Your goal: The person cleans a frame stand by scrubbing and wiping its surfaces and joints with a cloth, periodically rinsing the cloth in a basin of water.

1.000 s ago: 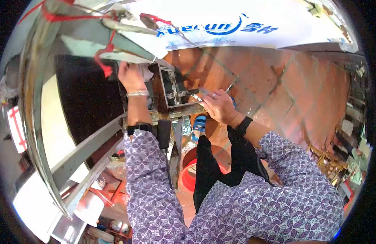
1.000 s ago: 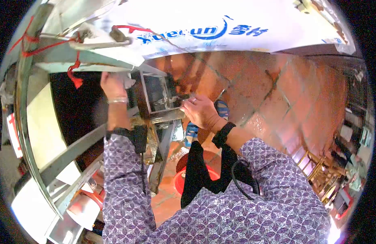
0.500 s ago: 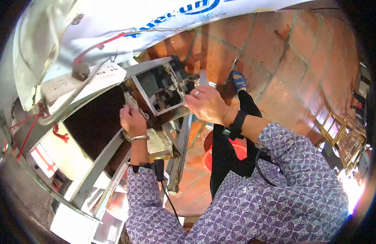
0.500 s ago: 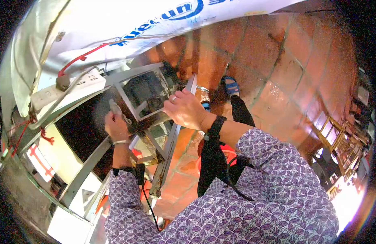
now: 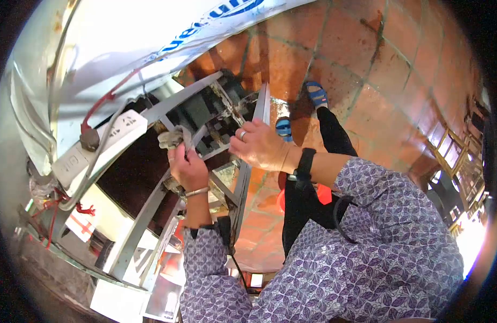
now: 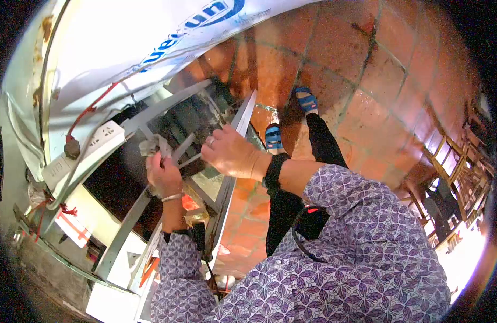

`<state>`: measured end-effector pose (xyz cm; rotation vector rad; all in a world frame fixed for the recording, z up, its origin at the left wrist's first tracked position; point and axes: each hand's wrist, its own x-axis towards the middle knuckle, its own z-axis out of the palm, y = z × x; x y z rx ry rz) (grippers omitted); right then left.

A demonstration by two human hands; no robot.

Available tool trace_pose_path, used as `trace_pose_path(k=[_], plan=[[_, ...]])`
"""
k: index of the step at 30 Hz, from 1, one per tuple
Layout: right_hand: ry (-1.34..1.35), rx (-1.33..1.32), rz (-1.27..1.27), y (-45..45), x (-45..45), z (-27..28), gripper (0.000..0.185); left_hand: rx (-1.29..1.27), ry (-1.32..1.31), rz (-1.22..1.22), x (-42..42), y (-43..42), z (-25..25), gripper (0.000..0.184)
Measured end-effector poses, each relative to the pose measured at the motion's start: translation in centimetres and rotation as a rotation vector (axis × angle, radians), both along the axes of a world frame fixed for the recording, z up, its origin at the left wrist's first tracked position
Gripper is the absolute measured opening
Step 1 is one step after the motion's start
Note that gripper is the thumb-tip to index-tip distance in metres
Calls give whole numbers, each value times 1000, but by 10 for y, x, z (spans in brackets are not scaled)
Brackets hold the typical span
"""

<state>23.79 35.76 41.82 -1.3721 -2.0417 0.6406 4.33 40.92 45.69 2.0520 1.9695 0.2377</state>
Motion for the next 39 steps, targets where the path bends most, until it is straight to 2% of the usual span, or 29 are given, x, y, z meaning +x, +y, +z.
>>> trace_pose_path(k=[1, 2, 4, 6, 8, 9, 10, 12, 13, 14, 16, 17, 18, 20, 21, 22, 23, 24, 26, 28, 30, 32, 34, 36, 37, 38, 39], plan=[[34, 7, -20, 1, -2, 2, 16, -58, -88, 108, 3, -1, 0, 21], [38, 11, -30, 1, -3, 2, 16, -54, -84, 98, 7, -2, -3, 21], [117, 31, -105, -2, -6, 3, 16, -114, -467, 229, 41, 0, 4, 16], [118, 7, -77, -2, -5, 6, 17, -155, -499, 272, 67, 12, 14, 18], [276, -78, -54, 3, 0, 2, 18, -337, -1017, 465, 90, 26, 14, 20], [232, -341, -45, 6, 9, 3, 21, -340, -1049, 449, 100, 27, 18, 22], [230, -346, -34, 14, 16, 11, 21, -337, -1050, 461, 103, 28, 20, 22], [1146, -724, -480, 24, 26, 18, 29, -435, -1240, 508, 103, 26, 21, 21], [1392, -776, -342, 26, 26, 2, 39, -497, -1263, 471, 102, 25, 25, 23], [1386, -780, -346, 28, 29, -14, 39, -501, -1267, 474, 99, 22, 22, 23], [1520, -1055, -94, 39, 32, -33, 35, -510, -910, 225, 77, 9, 14, 29], [1366, -968, 52, 47, 35, -34, 31, -231, -386, -197, 49, 8, 10, 37], [1368, -984, 59, 54, 34, -43, 31, -238, -381, -182, 35, 8, 14, 37], [1197, -980, 144, 65, 28, -58, 23, 170, 106, -108, 13, 4, 23, 48], [1042, -934, 143, 77, 33, -57, 22, 166, 109, -92, 4, 0, 15, 48], [1032, -941, 157, 89, 34, -53, 22, 55, 60, 33, -8, -7, 4, 53], [884, -834, 182, 100, 31, -49, 22, -62, 13, 157, -20, -17, -5, 58], [738, -722, 209, 110, 22, -46, 22, -64, 14, 174, -29, -23, -12, 58], [750, -743, 225, 128, -3, -44, 25, -54, 39, 154, -37, -30, -24, 71], [715, -438, 329, 144, -29, -46, 31, -87, 58, 212, -31, -32, -17, 68], [710, -406, 324, 158, -51, -46, 36, -173, -56, 248, -24, -31, -13, 68], [717, -375, 314, 163, -66, -56, 41, -157, 39, 245, -16, -30, -7, 67], [482, -342, 260, 175, -71, -77, 44, -138, 125, 239, -16, -30, -8, 67], [510, -296, 193, 170, -83, -128, 41, -113, 109, 183, -16, -36, -4, 67], [430, -243, 68, 165, -87, -151, 42, -131, 112, 207, -17, -39, -5, 67], [350, -182, -54, 167, -92, -166, 42, -131, 109, 213, -20, -39, -8, 67], [350, -180, -45, 171, -93, -171, 42, -99, 116, 183, -21, -39, -9, 67]])
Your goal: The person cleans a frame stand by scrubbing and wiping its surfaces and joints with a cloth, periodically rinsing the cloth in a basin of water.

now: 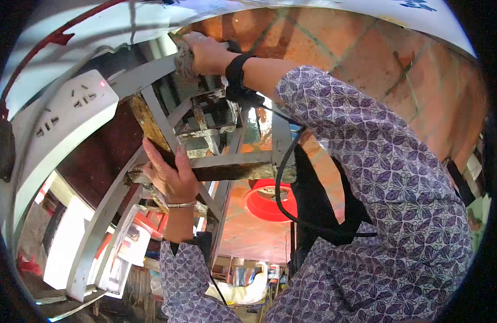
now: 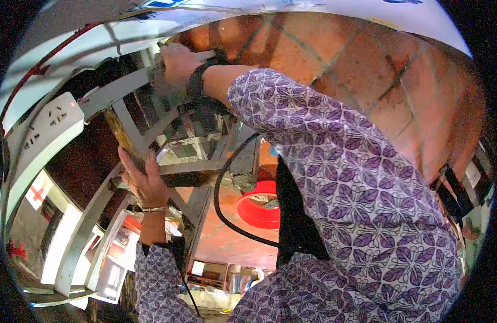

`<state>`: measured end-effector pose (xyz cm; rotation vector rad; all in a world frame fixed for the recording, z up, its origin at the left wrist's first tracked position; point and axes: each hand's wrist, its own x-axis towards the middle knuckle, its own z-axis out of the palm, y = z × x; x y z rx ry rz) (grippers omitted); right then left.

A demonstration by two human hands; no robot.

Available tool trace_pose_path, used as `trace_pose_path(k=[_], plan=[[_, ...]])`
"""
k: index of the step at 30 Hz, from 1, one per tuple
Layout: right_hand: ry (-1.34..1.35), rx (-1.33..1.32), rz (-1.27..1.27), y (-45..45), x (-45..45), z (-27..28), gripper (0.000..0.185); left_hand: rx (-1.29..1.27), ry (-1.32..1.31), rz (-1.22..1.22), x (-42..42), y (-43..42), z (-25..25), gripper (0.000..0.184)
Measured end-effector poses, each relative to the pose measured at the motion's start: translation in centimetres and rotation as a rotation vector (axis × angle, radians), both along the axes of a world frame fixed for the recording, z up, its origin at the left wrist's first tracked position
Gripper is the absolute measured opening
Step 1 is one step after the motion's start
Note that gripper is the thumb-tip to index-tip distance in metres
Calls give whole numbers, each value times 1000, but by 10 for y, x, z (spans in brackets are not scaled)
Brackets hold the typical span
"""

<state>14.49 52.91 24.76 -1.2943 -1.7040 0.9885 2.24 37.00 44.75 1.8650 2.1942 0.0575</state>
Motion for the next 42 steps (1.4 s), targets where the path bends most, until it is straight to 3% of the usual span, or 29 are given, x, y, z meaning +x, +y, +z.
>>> trace_pose_path(k=[2, 3, 5, 7, 11, 12, 13, 15, 17, 18, 19, 21, 23, 24, 26, 27, 29, 30, 33, 34, 36, 38, 40, 42], plan=[[-147, -252, 170, 4, -2, -5, 44, 29, 5, -32, 0, 0, 1, 67], [-158, -254, 171, 2, 2, 5, 44, -20, -8, 7, 3, 1, 5, 66], [-90, -173, 277, 1, 14, 52, 46, -68, -41, 52, 8, 3, 7, 66], [57, 242, 136, -1, 16, 100, 45, -52, -54, 35, 8, 3, 8, 66], [85, 274, 37, 6, 8, 93, 44, -70, -41, 33, 14, 9, 13, 67], [57, 104, 118, 8, 9, 94, 43, -76, -34, 37, 13, 9, 14, 67], [29, -63, 199, 10, 8, 92, 42, -72, -41, 29, 11, 10, 14, 67], [118, 22, 190, 13, 1, 75, 39, -65, -53, 11, 12, 13, 14, 66], [172, 30, 241, 16, 0, 73, 39, -72, -238, 115, 13, 16, 20, 66], [198, 109, 226, 17, -4, 65, 41, -114, -141, 152, 10, 12, 23, 65], [193, 109, 216, 16, -8, 53, 41, 6, -162, 20, -4, 9, 12, 67], [-53, 139, 234, 17, -11, 27, 42, -50, -315, 155, -9, 4, 13, 67], [-52, 300, 152, 13, -9, -7, 43, -47, -154, -106, -35, -8, 16, 67], [-8, 272, 176, 13, -5, -15, 42, -35, -412, 184, -31, -15, 15, 65], [-32, 47, 337, 11, -2, -27, 46, -90, -359, 152, -41, -21, 27, 65], [-47, 63, 350, 15, -2, -32, 46, -100, -262, 138, -44, -23, 27, 66], [88, 282, 258, 12, -5, -41, 49, -133, -418, 339, -38, -21, 33, 69], [59, 237, 307, 12, -4, -42, 52, -137, -268, 38, -45, -18, 30, 66], [-36, 33, 470, 22, 6, -51, 51, -89, -368, 157, -31, -17, 31, 52], [-32, 36, 477, 26, 13, -55, 51, -123, -228, -236, -47, -16, 30, 43], [-54, -210, 613, 30, 26, -56, 49, -114, -269, -210, -41, -16, 30, 42], [-153, -237, 604, 26, 27, -50, 49, -116, -310, -178, -41, -16, 30, 40], [-253, -257, 592, 22, 22, -37, 49, -97, -184, -231, -48, -22, 29, 41], [193, -34, 492, 14, 18, -25, 49, -90, -172, -232, -53, -27, 27, 43]])
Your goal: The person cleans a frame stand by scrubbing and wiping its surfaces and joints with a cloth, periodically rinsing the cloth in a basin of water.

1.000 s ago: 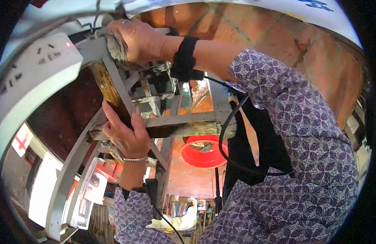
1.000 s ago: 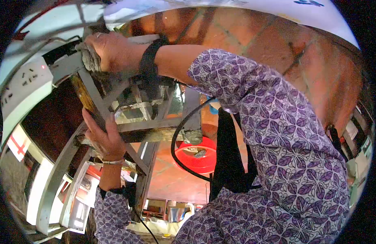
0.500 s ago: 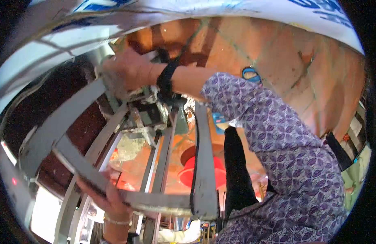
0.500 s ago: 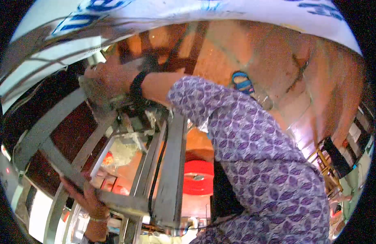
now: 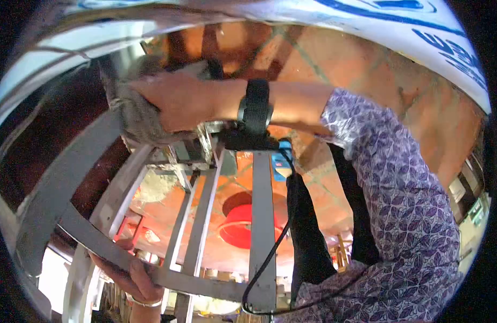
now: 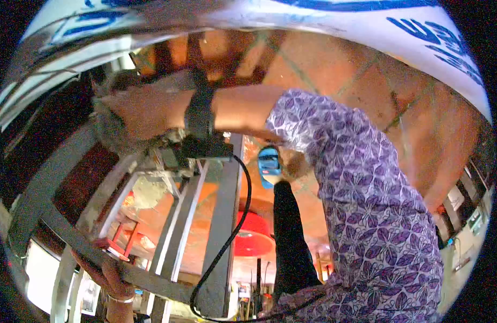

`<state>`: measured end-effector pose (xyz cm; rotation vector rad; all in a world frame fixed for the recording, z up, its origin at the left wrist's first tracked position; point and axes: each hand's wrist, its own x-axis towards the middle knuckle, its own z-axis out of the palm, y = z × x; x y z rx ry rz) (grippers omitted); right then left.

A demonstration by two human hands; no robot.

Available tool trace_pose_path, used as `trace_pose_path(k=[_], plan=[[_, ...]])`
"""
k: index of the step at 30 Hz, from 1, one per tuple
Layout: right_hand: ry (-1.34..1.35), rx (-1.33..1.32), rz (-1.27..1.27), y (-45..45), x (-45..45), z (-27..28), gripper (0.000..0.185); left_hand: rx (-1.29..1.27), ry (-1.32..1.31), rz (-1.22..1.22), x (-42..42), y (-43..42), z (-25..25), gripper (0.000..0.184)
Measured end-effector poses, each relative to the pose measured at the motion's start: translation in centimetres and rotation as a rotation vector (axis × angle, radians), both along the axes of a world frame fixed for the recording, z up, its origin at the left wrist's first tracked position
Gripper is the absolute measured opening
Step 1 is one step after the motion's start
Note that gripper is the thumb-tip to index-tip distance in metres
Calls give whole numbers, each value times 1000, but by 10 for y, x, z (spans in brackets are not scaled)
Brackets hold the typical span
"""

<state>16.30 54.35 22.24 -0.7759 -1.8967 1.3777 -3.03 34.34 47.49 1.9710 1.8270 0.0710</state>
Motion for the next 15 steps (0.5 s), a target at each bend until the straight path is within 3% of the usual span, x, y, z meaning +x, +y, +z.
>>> trace_pose_path(k=[1, 2, 3, 5, 7, 8, 9, 11, 15], plan=[[-8, -29, 9, 1, 5, 15, 49, 7, 9, -13, 6, 6, -1, 44], [26, -161, 118, 10, 10, 30, 46, -3, -116, 173, 18, 9, 0, 46], [59, -295, 227, 17, 15, 43, 42, -26, -126, 188, 15, 7, -4, 46], [-335, -195, -3, 15, -8, 55, 28, 68, -146, 193, -4, -8, -5, 45], [-286, -181, 17, 11, -11, 58, 27, 3, -135, 125, -13, -4, -1, 44], [-260, -182, 33, 12, -16, 61, 26, 22, 3, 173, 0, 4, 0, 48], [-257, -174, 42, 14, -21, 64, 26, -22, -179, 339, 6, 8, -1, 50], [-278, -154, 44, 14, -24, 58, 24, -96, -287, 524, 31, 17, 1, 56], [-363, -120, 75, 16, -27, 28, 22, 59, -44, 338, 36, 22, -5, 68]])
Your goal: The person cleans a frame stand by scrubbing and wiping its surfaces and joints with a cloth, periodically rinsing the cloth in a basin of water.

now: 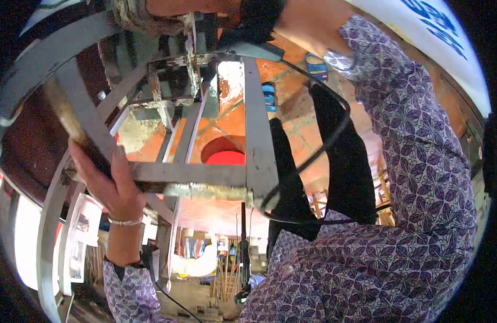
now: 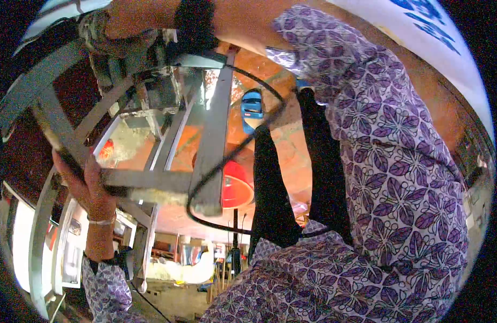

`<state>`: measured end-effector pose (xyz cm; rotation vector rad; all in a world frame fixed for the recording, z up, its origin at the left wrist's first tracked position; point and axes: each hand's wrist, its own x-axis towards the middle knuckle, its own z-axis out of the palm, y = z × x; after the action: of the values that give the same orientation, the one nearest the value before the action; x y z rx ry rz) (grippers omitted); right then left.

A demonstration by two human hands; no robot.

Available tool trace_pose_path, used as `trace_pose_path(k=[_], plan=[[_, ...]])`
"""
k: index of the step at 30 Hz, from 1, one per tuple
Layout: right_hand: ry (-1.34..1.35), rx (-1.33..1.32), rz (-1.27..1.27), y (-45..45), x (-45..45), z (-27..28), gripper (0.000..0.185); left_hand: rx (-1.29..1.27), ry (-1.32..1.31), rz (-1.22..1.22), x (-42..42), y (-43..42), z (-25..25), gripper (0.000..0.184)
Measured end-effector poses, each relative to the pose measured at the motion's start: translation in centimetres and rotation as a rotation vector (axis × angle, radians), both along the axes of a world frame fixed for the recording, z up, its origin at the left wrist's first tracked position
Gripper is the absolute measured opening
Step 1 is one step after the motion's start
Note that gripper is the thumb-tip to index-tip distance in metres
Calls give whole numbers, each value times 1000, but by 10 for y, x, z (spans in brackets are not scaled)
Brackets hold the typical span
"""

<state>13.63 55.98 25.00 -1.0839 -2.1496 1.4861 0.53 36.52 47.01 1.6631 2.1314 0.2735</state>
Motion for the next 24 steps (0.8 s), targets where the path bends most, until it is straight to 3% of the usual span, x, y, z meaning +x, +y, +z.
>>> trace_pose_path(k=[2, 6, 7, 8, 9, 10, 11, 14, 17, 20, 21, 23, 24], plan=[[-43, 14, 49, 5, -4, -6, 21, 10, 112, -38, 4, 0, -2, 67], [-149, 167, 151, 23, -31, -13, 20, -176, 87, 118, -25, 8, 7, 67], [594, -440, 81, 15, -33, -43, 26, -152, 85, 102, -39, 7, 5, 66], [564, -427, 91, 17, -34, -13, 26, -137, 56, 113, -55, 4, 3, 66], [230, -221, 119, 7, -6, 47, 27, -134, 122, 107, -36, 1, 3, 67], [-116, -22, 116, 4, 30, 74, 29, -139, 178, 85, -13, 3, -1, 67], [-82, -175, 146, 1, 51, 66, 30, -152, 151, 101, -1, 3, -4, 67], [-91, -293, 121, -4, 95, 108, 32, -116, 203, 80, -1, -1, -2, 67], [10, -469, 86, 3, 119, 40, 32, -89, 87, 145, -8, 0, -11, 69], [-19, -386, -28, 10, 98, -29, 35, -108, 51, 135, -38, 8, -30, 64], [-50, -541, -72, 14, 78, -32, 34, -113, -14, 190, -42, 11, -33, 63], [45, -261, -23, 21, 32, -47, 37, -150, -116, 250, -58, 22, -44, 61], [251, -205, 100, 33, 10, -40, 44, -213, -214, 347, -61, 28, -43, 57]])
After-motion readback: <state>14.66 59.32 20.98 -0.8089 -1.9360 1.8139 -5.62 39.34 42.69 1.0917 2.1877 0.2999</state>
